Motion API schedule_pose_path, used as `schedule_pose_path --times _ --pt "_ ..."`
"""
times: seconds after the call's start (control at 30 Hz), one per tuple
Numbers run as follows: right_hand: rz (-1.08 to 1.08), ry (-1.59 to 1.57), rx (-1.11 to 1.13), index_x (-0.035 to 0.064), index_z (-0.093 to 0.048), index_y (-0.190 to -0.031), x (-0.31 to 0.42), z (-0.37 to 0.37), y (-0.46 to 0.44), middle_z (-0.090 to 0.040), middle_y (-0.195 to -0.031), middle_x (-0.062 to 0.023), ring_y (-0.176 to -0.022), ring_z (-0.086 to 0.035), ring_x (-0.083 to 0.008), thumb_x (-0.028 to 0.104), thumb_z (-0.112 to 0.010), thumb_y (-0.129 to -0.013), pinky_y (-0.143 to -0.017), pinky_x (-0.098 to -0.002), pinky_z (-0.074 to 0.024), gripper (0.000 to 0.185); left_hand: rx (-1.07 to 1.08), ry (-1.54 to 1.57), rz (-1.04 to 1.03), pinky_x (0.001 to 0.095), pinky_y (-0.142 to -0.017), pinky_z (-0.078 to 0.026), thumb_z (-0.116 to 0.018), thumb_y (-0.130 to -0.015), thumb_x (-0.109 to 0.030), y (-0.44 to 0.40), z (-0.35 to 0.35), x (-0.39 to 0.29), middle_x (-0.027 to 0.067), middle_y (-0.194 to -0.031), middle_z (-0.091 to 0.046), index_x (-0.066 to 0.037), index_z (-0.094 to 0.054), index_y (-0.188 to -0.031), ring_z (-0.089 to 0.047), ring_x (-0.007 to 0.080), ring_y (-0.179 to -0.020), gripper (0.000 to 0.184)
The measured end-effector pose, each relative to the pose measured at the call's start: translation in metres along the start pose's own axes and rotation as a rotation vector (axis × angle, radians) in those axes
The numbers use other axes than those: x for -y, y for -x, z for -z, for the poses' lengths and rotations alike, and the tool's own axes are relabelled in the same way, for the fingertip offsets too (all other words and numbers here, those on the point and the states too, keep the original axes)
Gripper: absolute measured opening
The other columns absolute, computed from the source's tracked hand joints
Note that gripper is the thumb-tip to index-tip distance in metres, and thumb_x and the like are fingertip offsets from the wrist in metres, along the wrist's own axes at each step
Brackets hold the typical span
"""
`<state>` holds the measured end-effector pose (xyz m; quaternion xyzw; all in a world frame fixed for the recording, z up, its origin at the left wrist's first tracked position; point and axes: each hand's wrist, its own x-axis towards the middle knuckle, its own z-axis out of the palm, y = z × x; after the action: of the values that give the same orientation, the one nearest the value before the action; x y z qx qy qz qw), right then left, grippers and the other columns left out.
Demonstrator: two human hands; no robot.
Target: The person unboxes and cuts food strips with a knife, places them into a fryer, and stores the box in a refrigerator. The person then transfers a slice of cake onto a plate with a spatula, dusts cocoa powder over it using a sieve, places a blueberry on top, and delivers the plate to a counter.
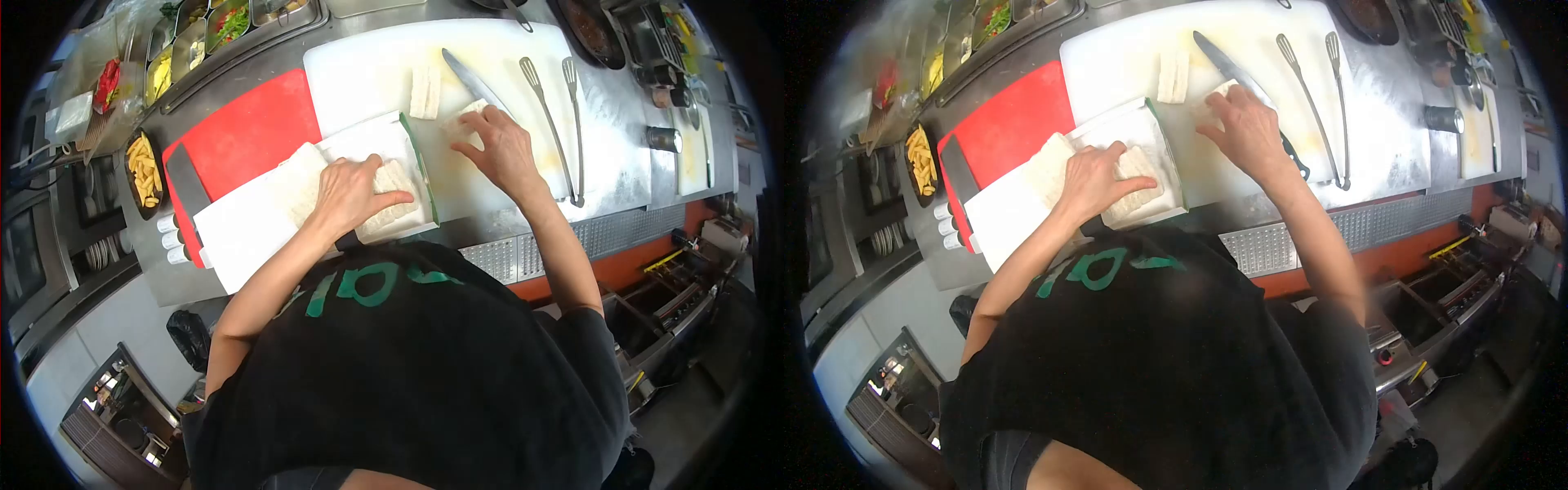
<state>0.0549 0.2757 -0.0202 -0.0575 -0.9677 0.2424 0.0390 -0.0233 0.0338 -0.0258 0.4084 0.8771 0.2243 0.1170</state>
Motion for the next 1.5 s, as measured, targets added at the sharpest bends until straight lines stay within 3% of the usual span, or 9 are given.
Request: schedule_pose_path --times 0.17,0.5,0.67,0.83,1.03,1.1,1.2,1.37,1.5 --pt "-0.034 0.171 -0.009 0.0110 -0.058 -0.110 -0.003 -0.009 0.003 -0.049 -0.117 -0.0118 -0.101 -0.053 -0.0304 0.020 -0.077 -0.067 -0.079 -0.0386 -0.0497 0.047 0.059 -0.085 0.045 0.0405 -0.055 -0.046 -0.070 -0.062 -0.063 -0.008 -0.012 0.016 0.0159 -0.054 -0.057 0.004 -0.063 -0.089 -0.059 0.0319 -0.055 0.072" --pt "0.151 0.070 -0.180 0.0094 -0.054 -0.117 0.025 -0.077 -0.055 -0.044 -0.128 -0.0138 -0.112 -0.046 -0.0333 0.018 -0.073 -0.071 -0.088 -0.0401 -0.0461 0.051 0.001 -0.215 0.174 0.0389 -0.052 -0.048 -0.065 -0.062 -0.070 0.001 0.011 0.076 0.0157 -0.054 -0.058 0.002 -0.064 -0.094 -0.061 0.0291 -0.053 0.078" --pt "-0.022 0.040 -0.293 0.0068 -0.052 -0.118 0.002 -0.028 -0.020 -0.051 -0.112 -0.0157 -0.104 -0.050 -0.0322 0.019 -0.074 -0.070 -0.083 -0.0388 -0.0462 0.054 -0.086 -0.172 0.281 0.0385 -0.054 -0.048 -0.069 -0.063 -0.064 0.009 0.029 0.089 0.0155 -0.054 -0.058 0.004 -0.063 -0.094 -0.062 0.0289 -0.055 0.075" --pt "-0.456 0.248 -0.033 0.0131 -0.051 -0.123 -0.054 0.005 0.054 -0.059 -0.087 -0.0110 -0.080 -0.060 -0.0280 0.029 -0.075 -0.069 -0.069 -0.0395 -0.0479 0.061 -0.042 -0.224 0.204 0.0379 -0.053 -0.048 -0.066 -0.064 -0.065 0.006 0.051 0.067 0.0146 -0.052 -0.057 0.005 -0.062 -0.092 -0.061 0.0283 -0.054 0.076" --pt "-0.333 -0.023 -0.079 0.0141 -0.048 -0.128 -0.068 -0.004 0.049 -0.060 -0.072 -0.0115 -0.071 -0.060 -0.0305 0.016 -0.063 -0.077 -0.068 -0.0401 -0.0465 0.053 0.012 -0.329 -0.074 0.0369 -0.049 -0.047 -0.064 -0.064 -0.069 -0.032 0.041 -0.002 0.0127 -0.049 -0.055 0.004 -0.061 -0.080 -0.060 0.0260 -0.049 0.074" --pt "-0.276 -0.051 -0.183 0.0073 -0.053 -0.118 -0.062 0.001 0.054 -0.057 -0.061 -0.0095 -0.058 -0.058 -0.0243 0.012 -0.057 -0.079 -0.057 -0.0361 -0.0464 0.039 0.045 -0.275 -0.121 0.0368 -0.047 -0.046 -0.062 -0.063 -0.071 -0.047 0.030 -0.035 0.0128 -0.049 -0.055 0.004 -0.060 -0.077 -0.060 0.0257 -0.049 0.076" --pt "-0.497 -0.620 -0.176 0.0001 -0.055 -0.089 -0.049 0.015 0.064 -0.048 -0.050 -0.0029 -0.037 -0.046 -0.0101 0.019 -0.055 -0.087 -0.037 -0.0270 -0.0370 0.019 0.122 -0.219 -0.144 0.0369 -0.047 -0.047 -0.063 -0.064 -0.070 -0.067 0.001 -0.071 0.0145 -0.051 -0.056 0.004 -0.060 -0.073 -0.061 0.0271 -0.051 0.074" --pt "-0.664 -0.738 -0.227 0.0002 -0.054 -0.086 -0.046 0.028 0.086 -0.050 -0.050 -0.0036 -0.039 -0.050 -0.0112 0.018 -0.054 -0.089 -0.040 -0.0277 -0.0410 0.018 0.184 -0.140 -0.167 0.0369 -0.053 -0.049 -0.063 -0.067 -0.067 -0.095 -0.042 -0.101 0.0177 -0.058 -0.061 0.003 -0.061 -0.066 -0.064 0.0297 -0.058 0.070" --pt "-0.544 -0.352 -0.254 -0.0019 -0.052 -0.089 -0.054 0.030 0.102 -0.057 -0.057 -0.0090 -0.044 -0.057 -0.0164 0.014 -0.052 -0.089 -0.043 -0.0298 -0.0448 0.016 0.266 -0.173 -0.109 0.0386 -0.060 -0.051 -0.061 -0.067 -0.069 -0.109 -0.054 -0.102 0.0185 -0.062 -0.062 0.003 -0.062 -0.068 -0.065 0.0307 -0.065 0.073"
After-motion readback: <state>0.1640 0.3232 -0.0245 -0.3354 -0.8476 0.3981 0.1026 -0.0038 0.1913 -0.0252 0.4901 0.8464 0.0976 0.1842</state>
